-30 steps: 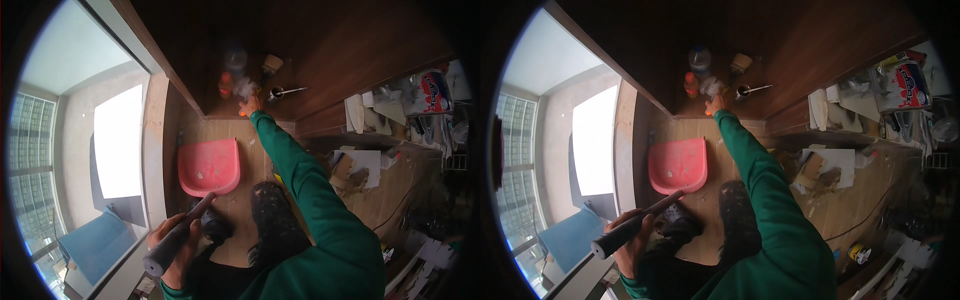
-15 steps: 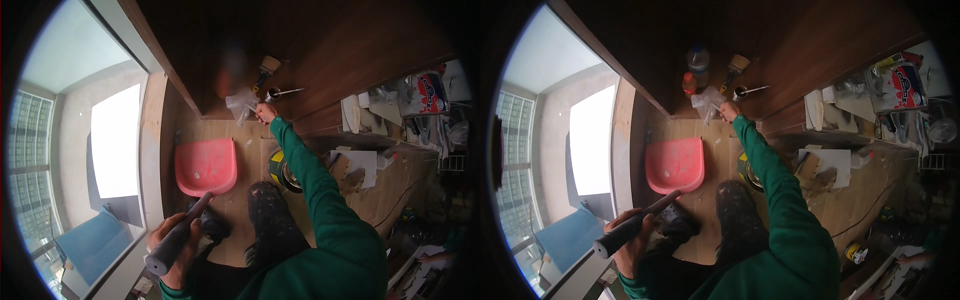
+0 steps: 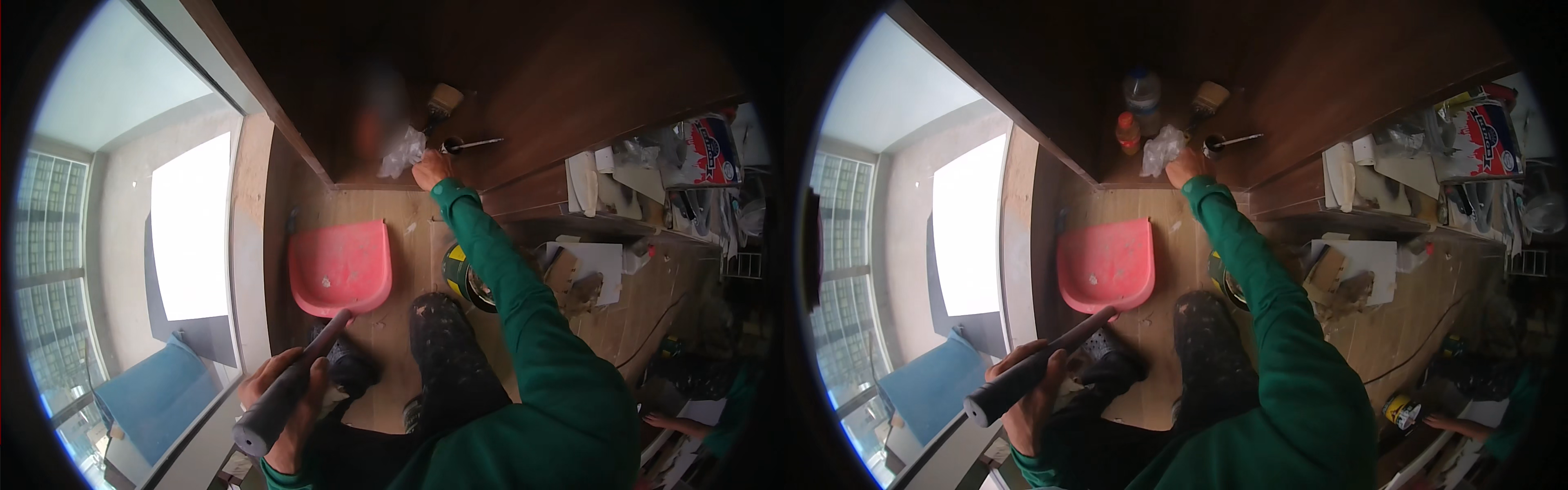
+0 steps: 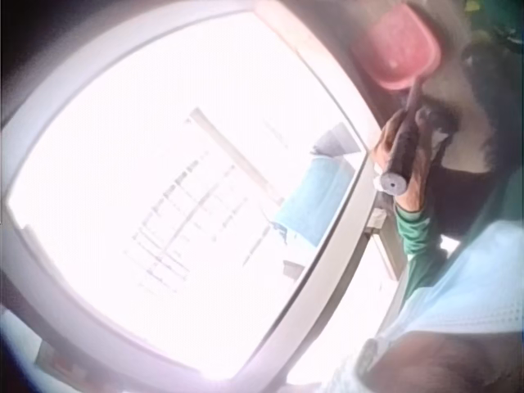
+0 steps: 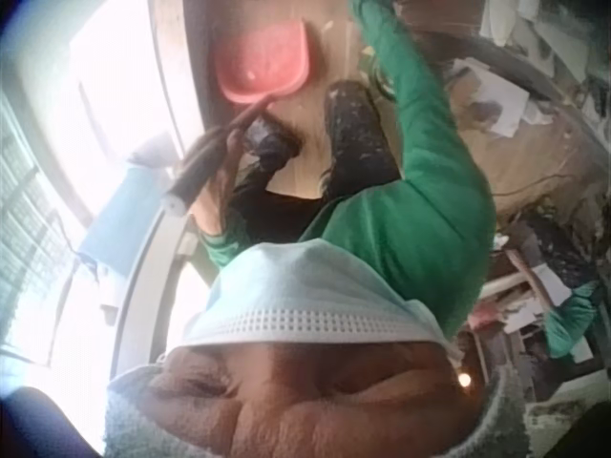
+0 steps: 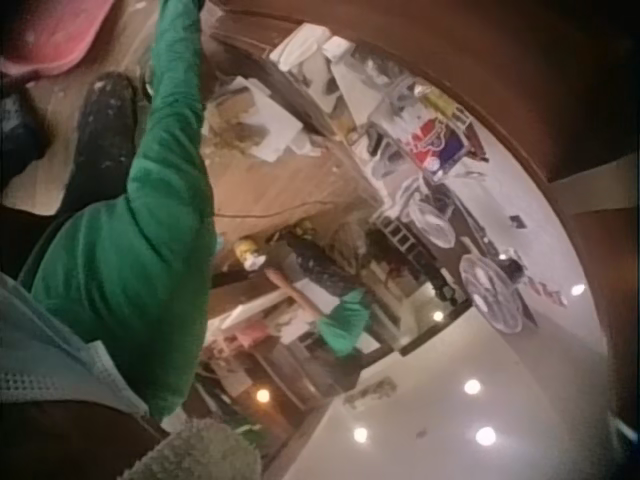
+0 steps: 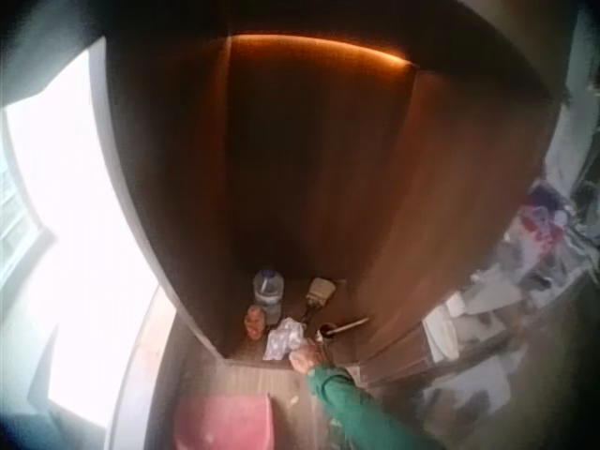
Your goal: The person cleans a window sill and surrounding area using a brush and a dustpan, then handles a wooden board and other materials in a cluttered room. The person also uses a vacuum cleaner to clean the floor.
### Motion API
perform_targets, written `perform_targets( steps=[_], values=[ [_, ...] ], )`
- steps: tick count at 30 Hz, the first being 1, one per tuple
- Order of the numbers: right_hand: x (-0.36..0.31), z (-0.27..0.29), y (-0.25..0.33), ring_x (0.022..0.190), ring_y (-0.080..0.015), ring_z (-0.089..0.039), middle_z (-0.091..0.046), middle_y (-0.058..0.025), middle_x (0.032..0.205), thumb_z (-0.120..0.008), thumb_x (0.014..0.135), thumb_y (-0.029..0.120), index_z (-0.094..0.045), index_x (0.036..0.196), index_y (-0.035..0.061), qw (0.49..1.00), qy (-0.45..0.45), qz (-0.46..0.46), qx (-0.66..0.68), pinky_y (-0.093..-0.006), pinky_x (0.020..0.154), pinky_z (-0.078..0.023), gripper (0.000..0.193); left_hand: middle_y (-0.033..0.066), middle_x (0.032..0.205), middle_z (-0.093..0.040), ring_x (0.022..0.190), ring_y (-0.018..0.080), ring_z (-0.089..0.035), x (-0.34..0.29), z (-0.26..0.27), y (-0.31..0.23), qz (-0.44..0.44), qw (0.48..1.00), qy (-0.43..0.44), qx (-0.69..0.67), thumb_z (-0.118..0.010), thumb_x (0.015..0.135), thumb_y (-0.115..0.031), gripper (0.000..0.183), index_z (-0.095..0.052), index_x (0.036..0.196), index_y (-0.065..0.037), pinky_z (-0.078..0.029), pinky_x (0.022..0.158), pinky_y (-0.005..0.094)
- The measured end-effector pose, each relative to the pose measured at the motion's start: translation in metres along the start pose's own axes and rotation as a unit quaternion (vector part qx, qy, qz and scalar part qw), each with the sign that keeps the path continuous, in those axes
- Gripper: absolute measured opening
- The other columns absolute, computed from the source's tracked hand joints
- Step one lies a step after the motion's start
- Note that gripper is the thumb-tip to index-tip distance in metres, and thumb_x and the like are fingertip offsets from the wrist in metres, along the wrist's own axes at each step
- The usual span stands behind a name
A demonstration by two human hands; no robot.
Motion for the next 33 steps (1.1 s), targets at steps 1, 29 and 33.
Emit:
perform_targets(
  steps=[1, 29, 33],
  values=[
    [-0.002, 0.003, 0.003, 0.088, -0.0388, -0.065, -0.068, -0.0232, 0.094, -0.050, 0.080, 0.020, -0.070, 0.097, 0.0077, 0.999, 0.034, -0.007, -0.019, -0.0453, 0.077, -0.053, 0.029, 0.0143, 0.072, -0.070, 0.062, 0.0202, -0.068, 0.000, -0.001, 0.001, 0.007, 1.000, 0.004, -0.011, -0.075, 0.074, -0.013, 0.023, -0.070, 0.089, 0.004, -0.053, 0.064, 0.0296],
    [-0.147, -0.093, -0.004, 0.093, -0.0439, -0.063, -0.059, -0.0271, 0.105, -0.065, 0.073, 0.017, -0.054, 0.111, 0.0004, 0.977, 0.054, -0.186, 0.089, -0.0470, 0.086, -0.052, 0.043, 0.0148, 0.073, -0.069, 0.064, 0.0202, -0.068, -0.002, 0.002, 0.001, -0.003, 1.000, 0.010, -0.009, -0.077, 0.074, -0.016, 0.027, -0.069, 0.090, 0.004, -0.053, 0.066, 0.0295],
    [-0.118, -0.064, -0.006, 0.091, -0.0438, -0.063, -0.067, -0.0260, 0.088, -0.060, 0.072, 0.024, -0.066, 0.092, -0.0012, 0.968, -0.084, -0.180, 0.156, -0.0465, 0.084, -0.051, 0.032, 0.0150, 0.073, -0.069, 0.064, 0.0199, -0.068, -0.002, 0.002, 0.003, 0.008, 1.000, 0.006, -0.014, -0.077, 0.073, -0.015, 0.028, -0.069, 0.090, 0.005, -0.053, 0.066, 0.0293]
  ],
)
Point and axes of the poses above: each hand's wrist, its own x-axis towards the middle knuckle, its own z-axis out of the back of the hand, y = z × x, the point moved 4 cm from there along x, towards the middle knuckle
